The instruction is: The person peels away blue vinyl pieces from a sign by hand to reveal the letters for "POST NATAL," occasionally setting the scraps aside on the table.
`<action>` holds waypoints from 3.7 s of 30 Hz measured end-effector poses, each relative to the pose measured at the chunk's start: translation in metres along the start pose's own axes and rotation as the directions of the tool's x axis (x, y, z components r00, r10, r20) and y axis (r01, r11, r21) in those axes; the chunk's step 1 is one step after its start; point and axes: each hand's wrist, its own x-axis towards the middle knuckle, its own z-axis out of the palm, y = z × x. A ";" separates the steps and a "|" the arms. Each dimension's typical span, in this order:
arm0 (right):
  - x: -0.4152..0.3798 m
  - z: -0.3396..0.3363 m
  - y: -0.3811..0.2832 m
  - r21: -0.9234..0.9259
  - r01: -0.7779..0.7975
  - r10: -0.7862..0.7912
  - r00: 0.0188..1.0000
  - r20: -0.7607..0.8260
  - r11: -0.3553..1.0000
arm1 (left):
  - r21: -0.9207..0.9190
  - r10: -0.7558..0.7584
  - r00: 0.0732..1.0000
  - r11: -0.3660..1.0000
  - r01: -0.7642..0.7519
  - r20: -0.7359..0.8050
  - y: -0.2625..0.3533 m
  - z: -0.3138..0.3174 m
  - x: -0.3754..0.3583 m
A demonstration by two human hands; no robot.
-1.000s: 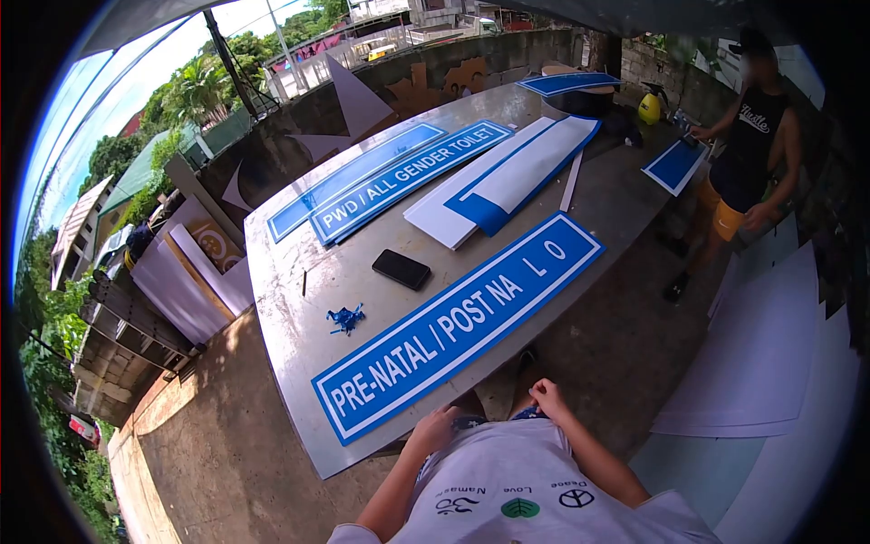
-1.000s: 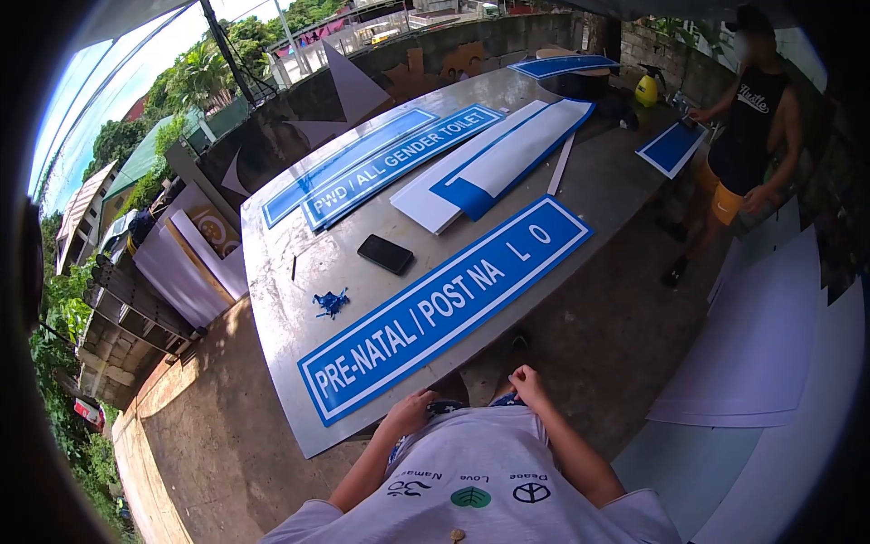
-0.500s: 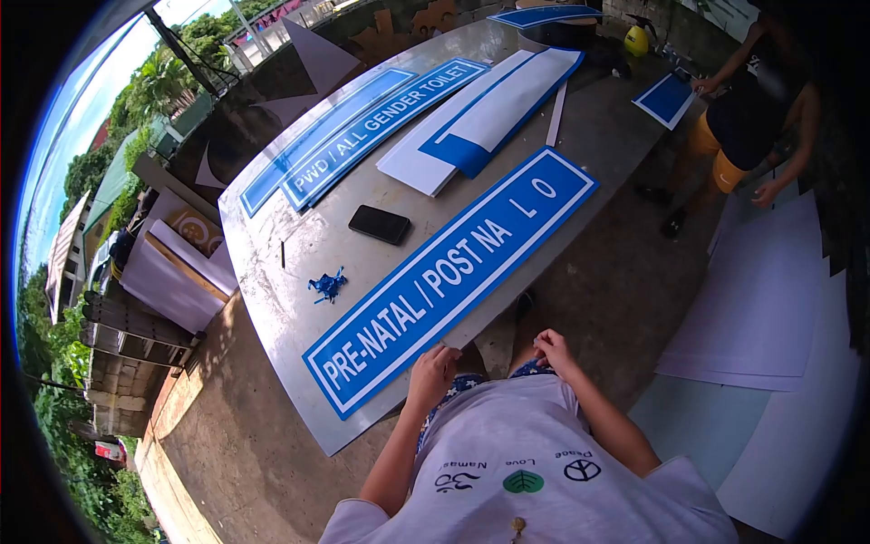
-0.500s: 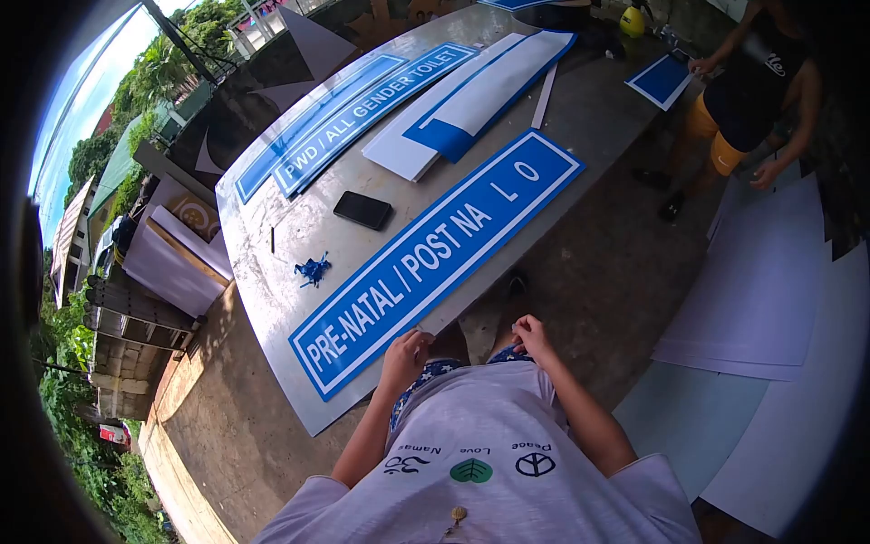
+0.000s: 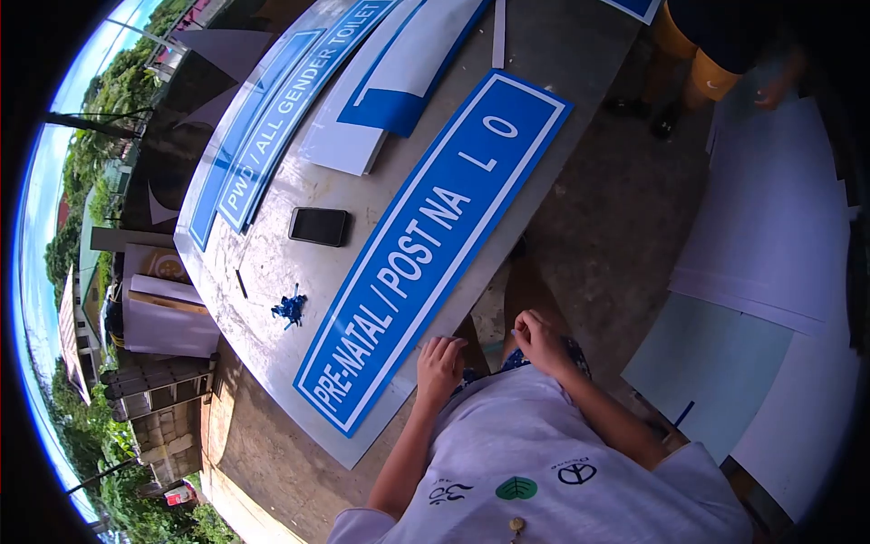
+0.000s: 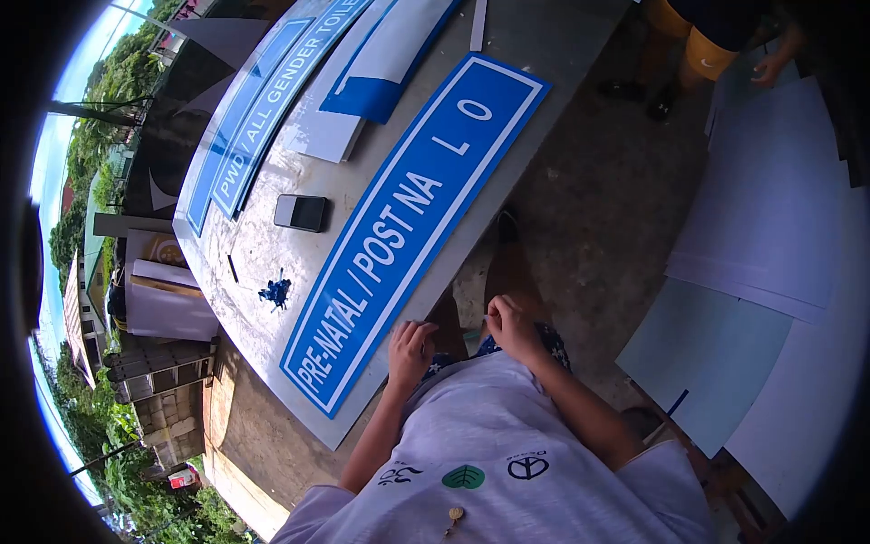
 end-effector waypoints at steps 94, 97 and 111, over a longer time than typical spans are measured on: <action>0.298 0.035 -0.030 -0.547 0.352 -0.507 0.847 -0.159 0.760 | 0.035 -0.377 0.910 0.921 0.388 -0.171 -0.031 0.031 0.051; 0.298 0.036 -0.031 -0.533 0.329 -0.479 0.861 -0.169 0.780 | 0.034 -0.378 0.911 0.921 0.389 -0.165 -0.032 0.030 0.052; 0.294 0.035 -0.033 -0.562 0.347 -0.473 0.876 -0.093 0.751 | 0.025 -0.408 0.890 0.906 0.422 -0.204 -0.031 0.032 0.054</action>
